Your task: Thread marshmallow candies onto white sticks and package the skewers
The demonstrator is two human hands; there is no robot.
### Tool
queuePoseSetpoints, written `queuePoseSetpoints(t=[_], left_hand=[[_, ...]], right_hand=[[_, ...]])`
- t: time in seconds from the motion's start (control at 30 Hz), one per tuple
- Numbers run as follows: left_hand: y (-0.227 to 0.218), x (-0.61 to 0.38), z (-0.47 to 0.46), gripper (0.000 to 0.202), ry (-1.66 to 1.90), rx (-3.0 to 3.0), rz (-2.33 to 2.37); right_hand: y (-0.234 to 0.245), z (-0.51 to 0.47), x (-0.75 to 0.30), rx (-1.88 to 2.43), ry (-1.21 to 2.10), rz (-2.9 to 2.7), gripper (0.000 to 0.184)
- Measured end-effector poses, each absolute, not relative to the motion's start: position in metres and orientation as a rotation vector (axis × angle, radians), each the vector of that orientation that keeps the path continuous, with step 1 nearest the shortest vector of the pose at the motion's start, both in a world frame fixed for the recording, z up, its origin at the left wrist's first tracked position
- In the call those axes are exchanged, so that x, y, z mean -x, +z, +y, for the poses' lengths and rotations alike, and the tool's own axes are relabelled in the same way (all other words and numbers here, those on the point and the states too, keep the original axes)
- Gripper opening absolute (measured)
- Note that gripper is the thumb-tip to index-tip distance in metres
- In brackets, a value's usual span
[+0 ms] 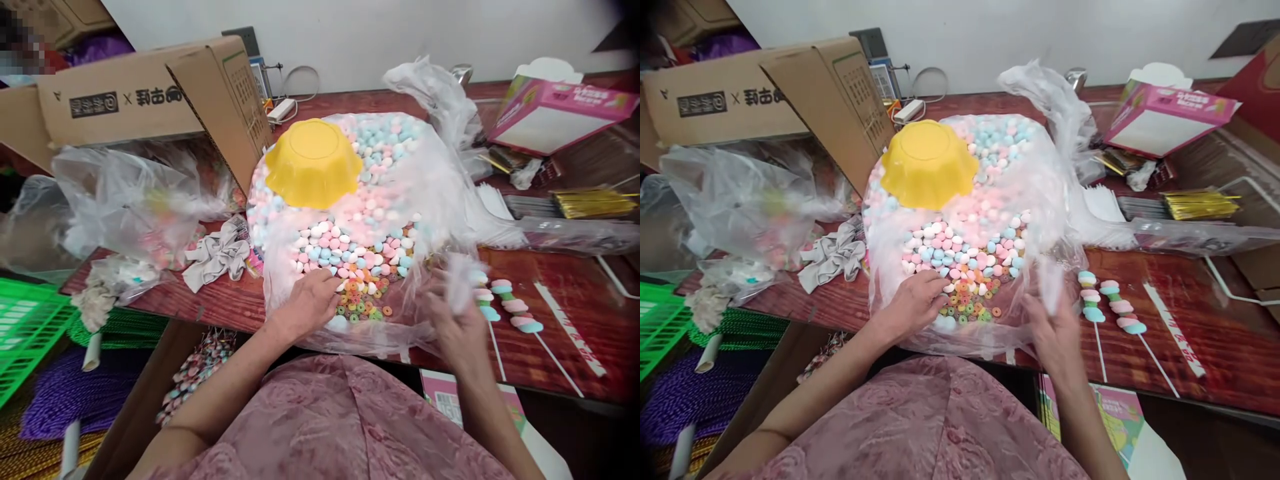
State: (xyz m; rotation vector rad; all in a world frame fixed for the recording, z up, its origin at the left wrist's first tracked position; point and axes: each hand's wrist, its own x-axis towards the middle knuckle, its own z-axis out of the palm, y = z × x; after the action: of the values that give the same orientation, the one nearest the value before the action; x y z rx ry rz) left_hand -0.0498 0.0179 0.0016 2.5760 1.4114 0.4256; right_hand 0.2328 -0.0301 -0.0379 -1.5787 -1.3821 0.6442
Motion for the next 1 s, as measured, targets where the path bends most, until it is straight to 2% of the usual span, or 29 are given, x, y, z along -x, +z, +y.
queuePoseSetpoints(t=[0.1,0.2,0.37,0.5,0.57,0.67,0.8,0.9,1.0], left_hand=[[0.002,0.045,0.017,0.012,0.230,-2.538,1.517],[0.002,0.049,0.021,0.017,0.238,-2.463,1.509],[0.004,0.045,0.026,0.016,0.249,-2.519,1.459],[-0.002,0.036,0.020,0.007,0.172,-2.670,1.406],[-0.006,0.039,0.019,0.012,0.316,-2.674,1.376],[-0.005,0.056,0.023,0.018,0.759,-2.482,1.391],[0.008,0.076,0.037,0.015,1.147,-2.138,1.567],[0.010,0.069,0.047,0.013,1.176,-2.159,1.539],[0.001,0.051,0.053,0.018,0.966,-2.438,1.300]], right_hand=[[-0.049,-0.010,-0.209,1.576,0.770,-1.375,0.046],[-0.064,-0.015,-0.213,1.597,0.791,-1.287,0.045],[-0.063,-0.024,-0.213,1.605,0.719,-1.362,0.043],[-0.055,-0.020,-0.206,1.628,0.626,-1.466,0.044],[-0.056,-0.018,-0.206,1.607,0.627,-1.479,0.042],[-0.057,-0.018,-0.209,1.567,0.656,-1.476,0.038],[-0.057,-0.022,-0.210,1.573,0.647,-1.427,0.030],[-0.059,-0.025,-0.210,1.576,0.580,-1.398,0.022],[-0.060,-0.027,-0.209,1.594,0.579,-1.430,0.015]])
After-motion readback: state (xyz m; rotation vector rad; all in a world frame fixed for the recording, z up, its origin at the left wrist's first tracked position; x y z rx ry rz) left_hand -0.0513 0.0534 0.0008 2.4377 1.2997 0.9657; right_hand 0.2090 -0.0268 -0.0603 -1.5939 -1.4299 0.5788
